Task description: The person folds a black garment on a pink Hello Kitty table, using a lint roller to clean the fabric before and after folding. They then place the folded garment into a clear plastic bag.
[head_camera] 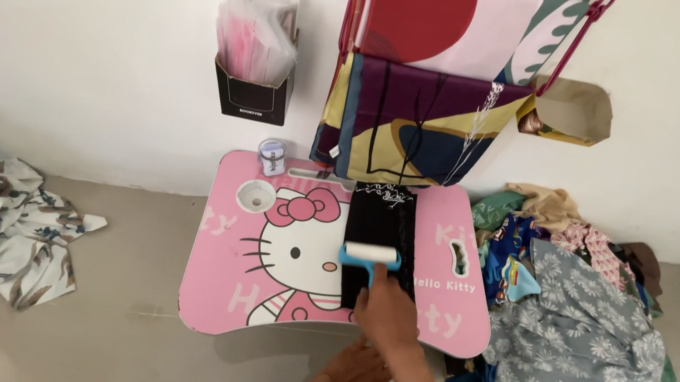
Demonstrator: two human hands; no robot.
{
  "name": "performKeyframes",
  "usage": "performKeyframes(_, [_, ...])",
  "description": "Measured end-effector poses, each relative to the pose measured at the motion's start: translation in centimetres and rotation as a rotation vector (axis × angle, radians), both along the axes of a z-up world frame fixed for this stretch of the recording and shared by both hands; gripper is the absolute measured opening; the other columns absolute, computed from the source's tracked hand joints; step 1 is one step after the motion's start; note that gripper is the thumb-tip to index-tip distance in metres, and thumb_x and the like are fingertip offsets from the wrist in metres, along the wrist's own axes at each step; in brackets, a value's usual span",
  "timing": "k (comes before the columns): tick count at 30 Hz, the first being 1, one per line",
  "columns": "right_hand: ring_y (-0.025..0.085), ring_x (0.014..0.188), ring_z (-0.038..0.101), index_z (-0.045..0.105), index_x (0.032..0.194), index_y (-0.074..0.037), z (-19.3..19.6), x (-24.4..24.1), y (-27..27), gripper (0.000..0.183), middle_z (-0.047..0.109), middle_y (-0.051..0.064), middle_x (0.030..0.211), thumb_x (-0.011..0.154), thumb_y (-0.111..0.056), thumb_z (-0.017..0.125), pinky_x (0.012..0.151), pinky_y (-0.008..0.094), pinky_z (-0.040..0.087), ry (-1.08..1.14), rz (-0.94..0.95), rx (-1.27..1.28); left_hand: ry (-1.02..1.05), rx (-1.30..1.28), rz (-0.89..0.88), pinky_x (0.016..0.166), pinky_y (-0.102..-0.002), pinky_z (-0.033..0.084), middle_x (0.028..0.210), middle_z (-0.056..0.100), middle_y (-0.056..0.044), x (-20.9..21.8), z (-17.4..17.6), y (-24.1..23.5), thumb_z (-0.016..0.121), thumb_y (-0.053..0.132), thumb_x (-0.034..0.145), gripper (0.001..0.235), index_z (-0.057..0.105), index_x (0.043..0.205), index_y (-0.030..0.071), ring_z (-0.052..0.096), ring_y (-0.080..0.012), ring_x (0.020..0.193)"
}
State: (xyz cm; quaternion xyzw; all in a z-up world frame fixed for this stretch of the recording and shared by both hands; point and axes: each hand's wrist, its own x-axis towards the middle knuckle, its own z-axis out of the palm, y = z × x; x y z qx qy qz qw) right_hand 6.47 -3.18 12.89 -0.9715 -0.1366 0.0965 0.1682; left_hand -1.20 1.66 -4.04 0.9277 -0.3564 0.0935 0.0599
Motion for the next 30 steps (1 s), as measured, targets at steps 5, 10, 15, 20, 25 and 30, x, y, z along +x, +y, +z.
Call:
performKeyframes(5, [0.041, 0.077, 0.068, 0.043, 0.137, -0.014, 1.4, -6.0, -2.1, 0.043, 0.065, 0.013, 0.091, 0.097, -0.026, 0.054, 0.058, 0.057, 0.050, 0.062, -0.004, -0.084, -0.095, 0.171, -0.082, 0.110, -0.066, 0.033, 0.153, 0.057, -0.010, -1.3, 2.5, -0.2, 0.048, 0.054, 0.099, 0.059, 0.061, 0.141, 0.015, 0.045, -0.0369, 0.141])
performKeyframes(10, [0.041, 0.072, 0.067, 0.048, 0.131, -0.015, 1.6, -7.1, -4.1, 0.038, 0.065, 0.013, 0.081, 0.095, -0.023, 0.055, 0.060, 0.055, 0.050, -0.003, 0.018, -0.038, -0.148, 0.153, -0.080, 0.116, -0.067, 0.026, 0.156, 0.053, -0.009, -1.4, 3.5, -0.2, 0.051, 0.047, 0.099, 0.055, 0.057, 0.146, 0.019, 0.041, -0.0392, 0.144])
performKeyframes(15, [0.045, 0.077, 0.066, 0.045, 0.141, -0.015, 1.6, -6.3, -5.3, 0.048, 0.066, 0.016, 0.089, 0.095, -0.027, 0.052, 0.057, 0.056, 0.048, -0.014, -0.076, -0.008, -0.244, 0.122, -0.051, 0.126, -0.069, 0.015, 0.161, 0.047, -0.007, -0.4, 4.3, 0.0, 0.054, 0.037, 0.100, 0.056, 0.051, 0.154, 0.025, 0.036, -0.0426, 0.149])
performKeyframes(20, [0.042, 0.067, 0.063, 0.047, 0.133, -0.012, -0.8, -3.4, -5.2, 0.040, 0.062, 0.015, 0.084, 0.096, -0.026, 0.055, 0.049, 0.053, 0.046, -0.078, -0.050, 0.012, -0.187, 0.059, 0.059, 0.126, -0.067, 0.011, 0.164, 0.037, -0.019, 0.6, 2.5, -0.3, 0.058, 0.047, 0.092, 0.080, 0.036, 0.161, 0.013, 0.030, -0.0481, 0.149])
performKeyframes(25, [0.049, 0.079, 0.066, 0.048, 0.133, -0.006, -0.7, 2.2, -2.7, 0.040, 0.066, 0.020, 0.093, 0.096, -0.021, 0.051, 0.060, 0.061, 0.051, -0.085, -0.051, 0.036, -0.101, -0.004, 0.043, 0.122, -0.067, 0.019, 0.151, 0.050, -0.026, 0.6, 2.5, -0.3, 0.074, 0.051, 0.081, 0.085, 0.051, 0.147, 0.002, 0.038, -0.0474, 0.143])
performKeyframes(30, [0.048, 0.069, 0.066, 0.044, 0.136, -0.004, -3.3, 8.9, -0.9, 0.045, 0.062, 0.022, 0.090, 0.095, -0.017, 0.053, 0.049, 0.056, 0.050, -0.251, -0.021, 0.056, -0.070, 0.113, 0.048, 0.123, -0.070, 0.013, 0.163, 0.035, -0.025, 0.9, 3.7, -0.2, 0.057, 0.054, 0.089, 0.084, 0.039, 0.157, 0.008, 0.021, -0.0469, 0.155])
